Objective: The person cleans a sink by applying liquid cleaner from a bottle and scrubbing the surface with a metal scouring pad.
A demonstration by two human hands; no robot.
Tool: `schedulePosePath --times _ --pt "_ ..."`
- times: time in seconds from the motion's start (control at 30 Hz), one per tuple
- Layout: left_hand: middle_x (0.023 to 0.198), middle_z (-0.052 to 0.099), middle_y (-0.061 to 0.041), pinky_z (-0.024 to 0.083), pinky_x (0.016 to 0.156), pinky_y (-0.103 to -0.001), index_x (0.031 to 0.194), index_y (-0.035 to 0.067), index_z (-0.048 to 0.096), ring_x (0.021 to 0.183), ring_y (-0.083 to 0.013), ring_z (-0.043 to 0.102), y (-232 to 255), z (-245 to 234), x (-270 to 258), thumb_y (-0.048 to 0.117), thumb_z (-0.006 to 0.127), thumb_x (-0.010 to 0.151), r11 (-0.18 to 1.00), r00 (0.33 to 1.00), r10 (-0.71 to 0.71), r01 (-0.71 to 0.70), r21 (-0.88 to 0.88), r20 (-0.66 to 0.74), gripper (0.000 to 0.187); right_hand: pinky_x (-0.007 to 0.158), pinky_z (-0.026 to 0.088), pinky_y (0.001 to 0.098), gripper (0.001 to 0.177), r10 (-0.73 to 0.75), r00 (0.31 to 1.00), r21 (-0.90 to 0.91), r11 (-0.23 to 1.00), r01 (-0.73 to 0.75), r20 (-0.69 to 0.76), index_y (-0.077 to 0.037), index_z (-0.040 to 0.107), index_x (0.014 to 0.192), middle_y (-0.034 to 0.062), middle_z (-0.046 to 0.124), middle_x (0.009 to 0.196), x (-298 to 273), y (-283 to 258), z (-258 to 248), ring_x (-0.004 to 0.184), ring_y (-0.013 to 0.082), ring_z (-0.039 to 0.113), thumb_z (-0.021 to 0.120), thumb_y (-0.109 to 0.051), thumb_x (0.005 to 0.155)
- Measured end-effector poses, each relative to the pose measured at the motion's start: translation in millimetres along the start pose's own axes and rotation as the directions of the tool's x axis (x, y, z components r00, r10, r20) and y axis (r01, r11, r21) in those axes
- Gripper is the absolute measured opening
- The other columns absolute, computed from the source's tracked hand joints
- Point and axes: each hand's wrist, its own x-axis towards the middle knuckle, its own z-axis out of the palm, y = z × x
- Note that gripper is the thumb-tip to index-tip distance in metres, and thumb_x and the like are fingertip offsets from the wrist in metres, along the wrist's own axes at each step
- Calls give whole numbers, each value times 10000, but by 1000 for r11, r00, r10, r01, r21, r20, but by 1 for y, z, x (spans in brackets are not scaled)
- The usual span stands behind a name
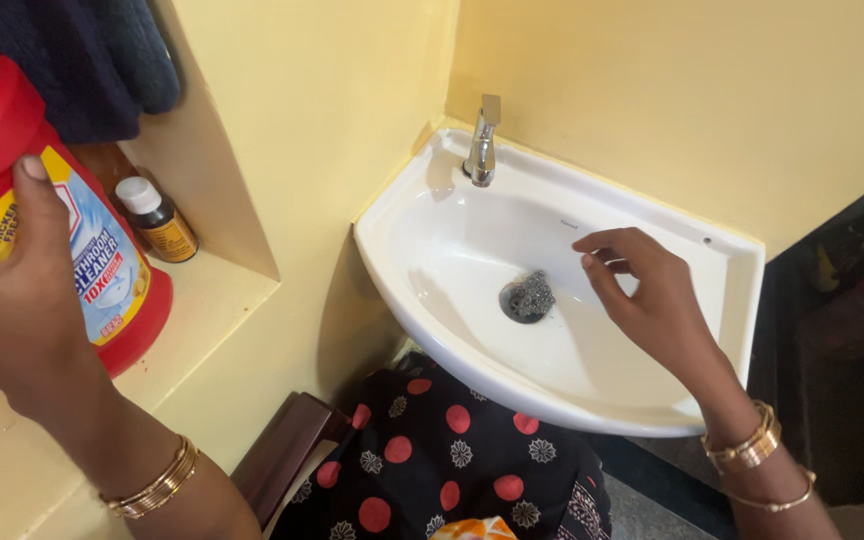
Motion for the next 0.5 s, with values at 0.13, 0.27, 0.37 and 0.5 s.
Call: schedulePosePath --times 0.13,0.27,0.37,0.5 --pt "1085 802 -154 642 768 -325 1146 -111 709 850 -195 789 -25 1 -15 214 707 1083 977 982 190 -187 102 -19 331 753 609 355 224 33 982 -97 995 -15 188 -51 719 1127 122 756 1056 28 16 11 884 243 760 637 -180 964" --pt "1007 769 -141 605 734 -320 1045 -127 671 806 -197 750 -9 -2 -23 206 658 1162 995 998 61 -59 79 -23 353 806 614 362 248 28 945 -139 990 18 326 -48 729 1109 121 767 1054 46 31 19 919 226 768 613 -221 973" --pt "943 753 -125 593 678 -293 1005 -114 656 746 -173 730 -5 2 -29 228 642 1168 992 991 -127 127 -15 -31 380 819 613 370 273 59 921 -186 982 15 384 -42 723 1116 129 766 1050 52 37 18 930 232 771 611 -246 975" --pt "1034 798 -127 627 767 -276 1096 -114 676 832 -156 760 -36 11 -45 173 573 1183 982 990 -138 132 -136 -32 317 847 611 367 307 96 902 -250 968 14 420 -55 716 1159 126 774 1067 57 45 8 965 239 771 617 -277 972"
